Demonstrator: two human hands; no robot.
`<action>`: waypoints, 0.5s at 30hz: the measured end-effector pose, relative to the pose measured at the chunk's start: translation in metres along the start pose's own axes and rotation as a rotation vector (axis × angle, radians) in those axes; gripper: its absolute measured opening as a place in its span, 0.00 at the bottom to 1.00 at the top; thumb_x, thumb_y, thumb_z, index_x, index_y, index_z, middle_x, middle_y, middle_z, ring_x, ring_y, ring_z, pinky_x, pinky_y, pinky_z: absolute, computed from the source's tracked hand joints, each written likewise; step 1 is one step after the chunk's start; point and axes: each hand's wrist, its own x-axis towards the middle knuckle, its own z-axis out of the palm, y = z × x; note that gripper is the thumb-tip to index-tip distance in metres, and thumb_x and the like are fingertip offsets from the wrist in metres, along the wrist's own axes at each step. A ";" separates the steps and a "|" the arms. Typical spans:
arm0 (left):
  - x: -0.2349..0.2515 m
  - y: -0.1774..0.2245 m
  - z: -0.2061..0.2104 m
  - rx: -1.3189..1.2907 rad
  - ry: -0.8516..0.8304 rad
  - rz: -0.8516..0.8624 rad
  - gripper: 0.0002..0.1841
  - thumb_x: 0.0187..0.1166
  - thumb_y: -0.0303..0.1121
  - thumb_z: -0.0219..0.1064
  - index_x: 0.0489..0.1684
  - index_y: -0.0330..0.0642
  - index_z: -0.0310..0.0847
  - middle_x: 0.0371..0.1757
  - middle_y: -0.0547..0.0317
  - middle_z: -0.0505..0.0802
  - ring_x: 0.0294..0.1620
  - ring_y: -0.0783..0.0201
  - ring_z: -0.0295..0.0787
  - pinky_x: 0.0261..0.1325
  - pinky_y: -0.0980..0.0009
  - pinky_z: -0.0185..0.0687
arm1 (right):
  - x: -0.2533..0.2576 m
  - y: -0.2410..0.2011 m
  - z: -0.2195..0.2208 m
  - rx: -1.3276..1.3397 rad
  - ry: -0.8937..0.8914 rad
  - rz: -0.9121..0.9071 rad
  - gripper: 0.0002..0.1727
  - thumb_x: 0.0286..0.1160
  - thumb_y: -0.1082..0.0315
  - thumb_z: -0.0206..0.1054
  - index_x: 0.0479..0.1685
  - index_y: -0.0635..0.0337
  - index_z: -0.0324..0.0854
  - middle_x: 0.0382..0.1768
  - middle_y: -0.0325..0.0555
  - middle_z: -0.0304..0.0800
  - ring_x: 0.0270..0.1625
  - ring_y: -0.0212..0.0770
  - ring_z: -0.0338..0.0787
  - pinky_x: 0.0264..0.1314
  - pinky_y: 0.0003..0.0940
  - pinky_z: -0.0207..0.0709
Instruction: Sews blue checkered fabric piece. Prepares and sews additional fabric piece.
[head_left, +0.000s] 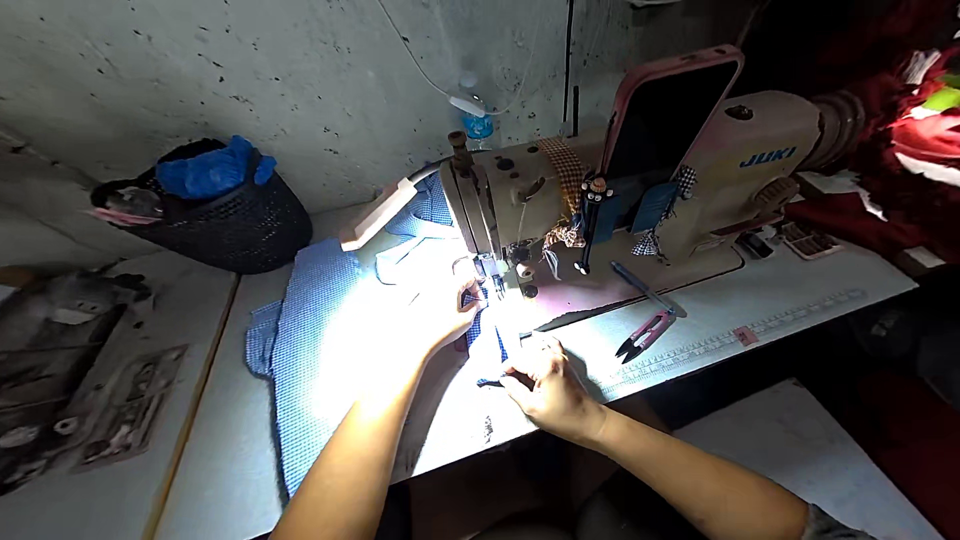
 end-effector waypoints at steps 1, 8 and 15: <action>0.003 -0.001 0.000 0.014 0.028 0.009 0.06 0.78 0.32 0.73 0.40 0.39 0.87 0.45 0.47 0.90 0.51 0.50 0.87 0.54 0.48 0.79 | 0.005 0.002 0.001 0.009 -0.001 0.000 0.09 0.73 0.64 0.69 0.36 0.58 0.93 0.39 0.44 0.95 0.56 0.44 0.90 0.77 0.48 0.69; 0.020 -0.007 -0.007 0.035 0.050 -0.035 0.11 0.82 0.34 0.70 0.37 0.32 0.86 0.45 0.39 0.90 0.54 0.41 0.86 0.58 0.40 0.74 | 0.030 0.012 0.007 0.038 0.035 -0.024 0.08 0.70 0.70 0.70 0.35 0.63 0.94 0.38 0.51 0.95 0.52 0.46 0.92 0.66 0.44 0.80; -0.014 -0.001 -0.030 -0.038 0.174 -0.176 0.18 0.85 0.43 0.67 0.55 0.34 0.88 0.55 0.39 0.92 0.62 0.42 0.87 0.66 0.38 0.75 | 0.049 0.022 0.007 0.001 0.041 -0.095 0.05 0.68 0.75 0.70 0.35 0.66 0.92 0.46 0.54 0.94 0.58 0.49 0.91 0.67 0.44 0.82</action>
